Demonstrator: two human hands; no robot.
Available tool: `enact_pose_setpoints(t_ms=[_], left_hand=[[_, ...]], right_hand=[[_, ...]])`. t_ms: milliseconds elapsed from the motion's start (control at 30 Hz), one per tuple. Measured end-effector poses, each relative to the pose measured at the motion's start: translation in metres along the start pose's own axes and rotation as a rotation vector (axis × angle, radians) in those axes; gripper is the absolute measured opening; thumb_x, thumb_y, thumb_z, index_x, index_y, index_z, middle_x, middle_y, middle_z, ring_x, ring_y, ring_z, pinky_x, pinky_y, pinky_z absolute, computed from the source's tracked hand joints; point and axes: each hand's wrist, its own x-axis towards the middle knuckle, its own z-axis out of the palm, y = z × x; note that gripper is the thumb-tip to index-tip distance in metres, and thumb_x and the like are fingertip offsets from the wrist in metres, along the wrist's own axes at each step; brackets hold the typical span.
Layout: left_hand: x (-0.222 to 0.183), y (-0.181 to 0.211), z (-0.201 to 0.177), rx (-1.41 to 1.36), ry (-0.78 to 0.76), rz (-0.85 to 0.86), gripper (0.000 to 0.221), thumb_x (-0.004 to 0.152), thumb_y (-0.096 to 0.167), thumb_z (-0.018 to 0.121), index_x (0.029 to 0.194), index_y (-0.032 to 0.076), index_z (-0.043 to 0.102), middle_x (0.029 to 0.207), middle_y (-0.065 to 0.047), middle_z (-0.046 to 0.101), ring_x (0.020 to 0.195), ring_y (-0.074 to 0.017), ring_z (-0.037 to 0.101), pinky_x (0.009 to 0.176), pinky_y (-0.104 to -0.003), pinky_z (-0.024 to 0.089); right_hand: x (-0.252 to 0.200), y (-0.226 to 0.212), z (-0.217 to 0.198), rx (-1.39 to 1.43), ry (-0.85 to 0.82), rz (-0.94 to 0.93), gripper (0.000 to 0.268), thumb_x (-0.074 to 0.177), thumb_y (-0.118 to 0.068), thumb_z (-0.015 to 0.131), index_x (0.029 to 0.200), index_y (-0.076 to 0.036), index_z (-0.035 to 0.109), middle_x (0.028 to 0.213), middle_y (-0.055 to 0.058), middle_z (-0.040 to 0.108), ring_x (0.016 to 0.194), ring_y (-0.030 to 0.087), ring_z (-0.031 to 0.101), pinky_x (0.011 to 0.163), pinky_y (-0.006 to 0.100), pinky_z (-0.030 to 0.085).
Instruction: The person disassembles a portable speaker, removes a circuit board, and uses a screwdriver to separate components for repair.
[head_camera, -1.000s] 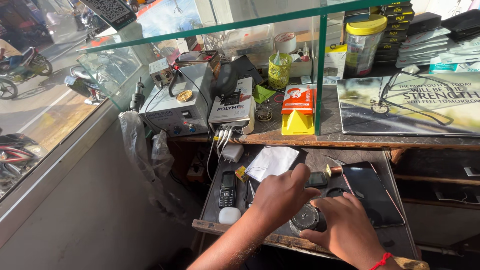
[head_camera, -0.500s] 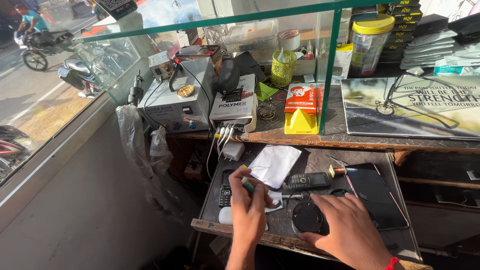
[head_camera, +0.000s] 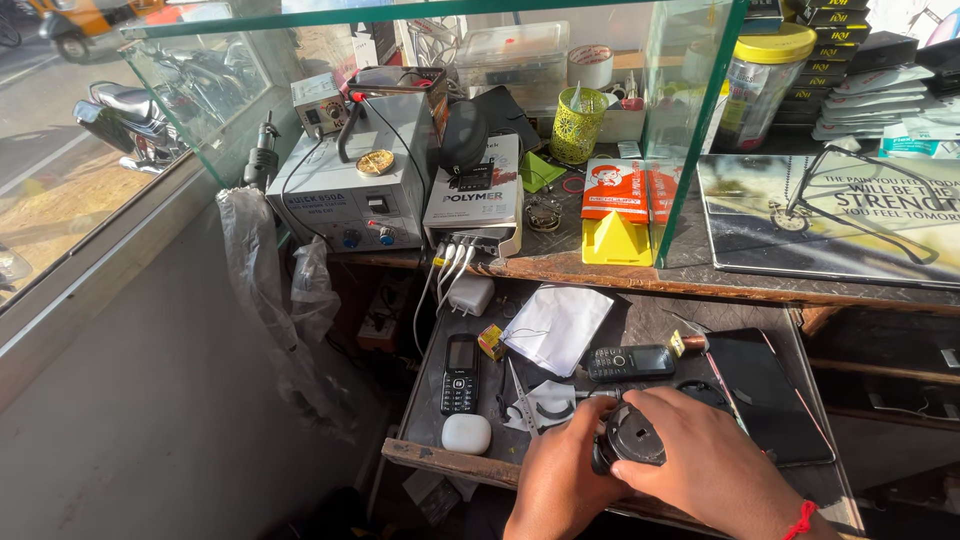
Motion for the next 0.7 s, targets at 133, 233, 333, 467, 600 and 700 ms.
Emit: enact_pose_setpoints(t_ms=[133, 233, 333, 467, 600, 700], left_hand=[[-0.002, -0.001, -0.005, -0.051, -0.029, -0.047, 0.083, 0.064, 0.025, 0.094, 0.137, 0.013, 0.056, 0.105, -0.013, 0.078, 0.103, -0.0331, 0.075, 0.086, -0.040, 0.058], [-0.003, -0.001, -0.007, -0.059, -0.019, -0.023, 0.086, 0.063, 0.025, 0.095, 0.138, 0.012, 0.055, 0.109, -0.014, 0.077, 0.106, -0.0343, 0.074, 0.086, -0.040, 0.058], [-0.004, -0.002, -0.008, -0.068, -0.012, 0.013, 0.086, 0.063, 0.025, 0.096, 0.137, 0.011, 0.055, 0.110, -0.015, 0.077, 0.107, -0.0346, 0.074, 0.086, -0.040, 0.059], [-0.004, -0.001, -0.011, -0.080, -0.004, 0.034, 0.084, 0.064, 0.030, 0.097, 0.135, 0.010, 0.058, 0.109, -0.016, 0.077, 0.105, -0.0342, 0.075, 0.083, -0.039, 0.059], [-0.006, 0.002, -0.014, -0.119, -0.028, -0.038, 0.082, 0.065, 0.040, 0.095, 0.133, 0.011, 0.060, 0.104, -0.013, 0.078, 0.083, -0.0283, 0.077, 0.073, -0.037, 0.057], [-0.006, 0.004, -0.018, -0.130, -0.023, -0.046, 0.080, 0.066, 0.040, 0.095, 0.132, 0.009, 0.063, 0.087, -0.014, 0.075, 0.064, -0.0192, 0.067, 0.064, -0.033, 0.053]], right_hand=[[0.005, -0.001, -0.012, 0.099, -0.024, -0.031, 0.082, 0.067, -0.044, 0.089, 0.133, -0.003, 0.064, 0.128, 0.018, 0.071, 0.112, 0.032, 0.070, 0.094, 0.037, 0.054], [0.010, 0.005, -0.020, 0.084, -0.312, 0.394, 0.077, 0.075, -0.048, 0.085, 0.143, -0.018, 0.064, 0.112, 0.007, 0.082, 0.100, 0.020, 0.075, 0.092, 0.031, 0.061], [0.015, 0.015, -0.022, 0.323, -0.172, 0.268, 0.074, 0.072, -0.046, 0.086, 0.137, -0.016, 0.068, 0.103, 0.010, 0.081, 0.098, 0.018, 0.075, 0.087, 0.032, 0.060], [0.019, 0.033, -0.024, 0.317, -0.157, 0.242, 0.072, 0.079, -0.051, 0.078, 0.141, -0.016, 0.065, 0.111, 0.011, 0.084, 0.093, 0.021, 0.077, 0.084, 0.035, 0.060], [0.031, 0.051, -0.022, 0.090, -0.191, 0.349, 0.073, 0.081, -0.055, 0.075, 0.143, -0.019, 0.064, 0.115, 0.013, 0.080, 0.103, 0.027, 0.076, 0.091, 0.037, 0.058], [0.041, 0.064, -0.016, -0.001, -0.185, 0.241, 0.075, 0.081, -0.054, 0.074, 0.144, -0.015, 0.060, 0.126, 0.014, 0.071, 0.119, 0.030, 0.068, 0.101, 0.038, 0.052]])
